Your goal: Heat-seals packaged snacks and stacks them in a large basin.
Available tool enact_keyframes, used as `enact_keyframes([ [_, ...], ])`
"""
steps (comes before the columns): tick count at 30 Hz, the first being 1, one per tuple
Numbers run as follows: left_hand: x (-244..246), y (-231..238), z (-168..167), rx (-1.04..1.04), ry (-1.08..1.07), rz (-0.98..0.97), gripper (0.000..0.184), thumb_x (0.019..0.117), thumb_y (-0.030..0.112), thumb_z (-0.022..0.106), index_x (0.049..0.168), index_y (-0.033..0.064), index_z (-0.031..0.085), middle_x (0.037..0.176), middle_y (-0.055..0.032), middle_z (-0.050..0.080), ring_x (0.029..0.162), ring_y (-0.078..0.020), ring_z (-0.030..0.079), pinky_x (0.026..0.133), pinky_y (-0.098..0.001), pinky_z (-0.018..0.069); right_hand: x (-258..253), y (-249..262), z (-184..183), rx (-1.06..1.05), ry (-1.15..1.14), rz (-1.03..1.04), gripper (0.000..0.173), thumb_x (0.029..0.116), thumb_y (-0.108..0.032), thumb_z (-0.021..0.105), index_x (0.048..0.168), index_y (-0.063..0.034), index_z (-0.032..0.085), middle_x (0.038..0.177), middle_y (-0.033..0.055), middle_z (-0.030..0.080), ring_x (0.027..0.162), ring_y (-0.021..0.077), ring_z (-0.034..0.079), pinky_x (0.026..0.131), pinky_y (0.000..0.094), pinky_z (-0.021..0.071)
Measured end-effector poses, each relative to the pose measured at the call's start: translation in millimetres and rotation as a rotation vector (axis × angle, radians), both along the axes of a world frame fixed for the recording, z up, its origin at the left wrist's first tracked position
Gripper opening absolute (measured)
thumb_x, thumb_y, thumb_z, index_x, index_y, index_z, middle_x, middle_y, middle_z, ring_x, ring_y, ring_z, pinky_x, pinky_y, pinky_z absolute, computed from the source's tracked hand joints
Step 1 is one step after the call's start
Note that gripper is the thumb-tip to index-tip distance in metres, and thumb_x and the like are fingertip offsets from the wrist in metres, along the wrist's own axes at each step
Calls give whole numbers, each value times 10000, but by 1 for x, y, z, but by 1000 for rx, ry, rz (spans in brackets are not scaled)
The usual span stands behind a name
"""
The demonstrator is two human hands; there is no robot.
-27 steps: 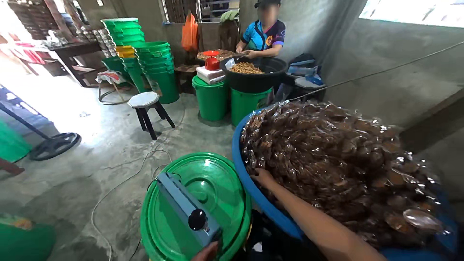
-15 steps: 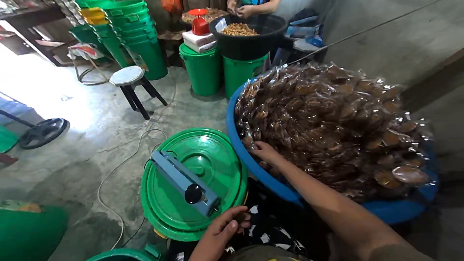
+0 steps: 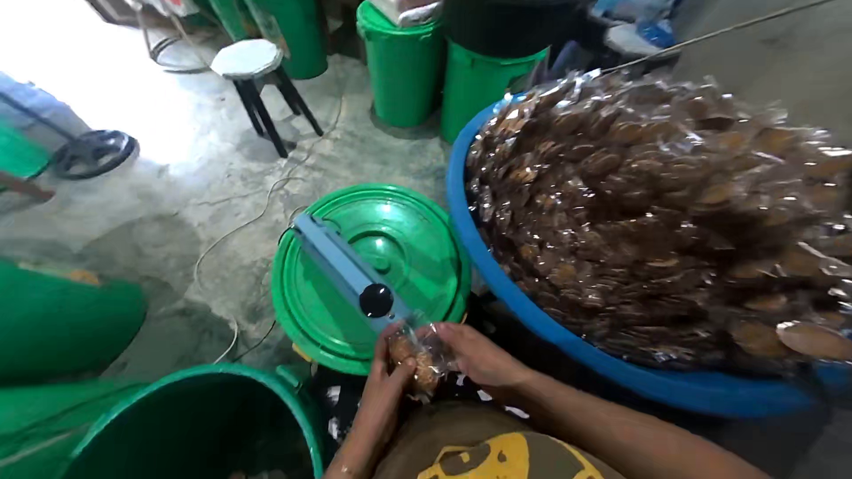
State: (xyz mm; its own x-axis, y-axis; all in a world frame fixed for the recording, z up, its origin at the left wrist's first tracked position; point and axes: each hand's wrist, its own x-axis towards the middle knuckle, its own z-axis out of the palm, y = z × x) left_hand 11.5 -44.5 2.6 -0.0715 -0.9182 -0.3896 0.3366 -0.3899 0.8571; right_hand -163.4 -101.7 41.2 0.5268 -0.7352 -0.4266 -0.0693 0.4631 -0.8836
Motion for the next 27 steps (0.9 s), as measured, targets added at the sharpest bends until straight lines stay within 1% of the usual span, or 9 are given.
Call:
enact_keyframes([
  [2,8,-4,-3,-85,-163,33,816,869,278,699,1542,65,290,1347,-100,555,1090,-114,635,903,-320,571,22,-15,-6,129,87,-62,194,1081,-141,452,1142,2,569,933,27,616,802,86,616,737,284,546],
  [4,11,-11,-2,-83,-211,144,754,887,196,656,1531,48,292,1314,-133,553,1081,-134,628,890,-321,562,43,-30,-18,-32,215,-29,155,1064,-94,485,1113,36,555,897,54,564,734,91,566,690,273,517],
  [10,40,-49,-33,-65,-416,394,574,928,35,593,1465,-4,392,1360,-236,530,1161,-264,600,943,-405,533,83,-73,-46,-606,576,71,311,975,-12,540,1267,81,593,1158,262,685,1115,366,669,988,525,513],
  [14,59,-76,-25,-33,-452,402,575,964,79,594,1491,5,376,1378,-276,508,1186,-331,588,956,-454,527,91,-117,-9,-557,559,63,345,1095,-121,412,1306,98,574,1153,269,666,1042,326,665,953,450,519],
  [16,70,-89,-23,-31,-502,401,584,961,114,610,1490,6,388,1386,-295,491,1213,-364,564,980,-477,508,90,-125,25,-575,506,204,372,1116,-178,398,1369,45,555,1273,228,645,1143,290,650,994,428,510],
  [18,80,-100,-23,-24,-549,403,585,960,155,630,1479,3,405,1381,-309,483,1221,-382,553,985,-487,508,96,-115,53,-680,631,558,521,1095,-288,471,1533,-8,428,1549,226,449,1423,355,455,1163,510,377],
  [20,86,-106,-20,-9,-586,399,570,976,175,625,1476,4,414,1392,-315,469,1229,-394,544,989,-496,501,109,-92,56,-709,846,783,746,1056,-372,549,1631,-43,204,1661,257,222,1504,436,303,1161,616,325],
  [22,91,-108,-17,26,-598,396,551,1011,208,595,1490,15,403,1402,-308,475,1220,-389,564,981,-505,512,117,-76,40,-689,963,773,854,1017,-290,613,1650,-71,84,1665,271,181,1497,452,307,1131,620,366],
  [27,97,-96,-28,110,-402,498,572,1089,250,449,1571,48,219,1363,-272,523,1086,-316,632,866,-465,554,106,-59,3,-857,814,502,677,1010,-330,546,1605,-88,332,1609,253,355,1376,414,503,1032,529,489],
])
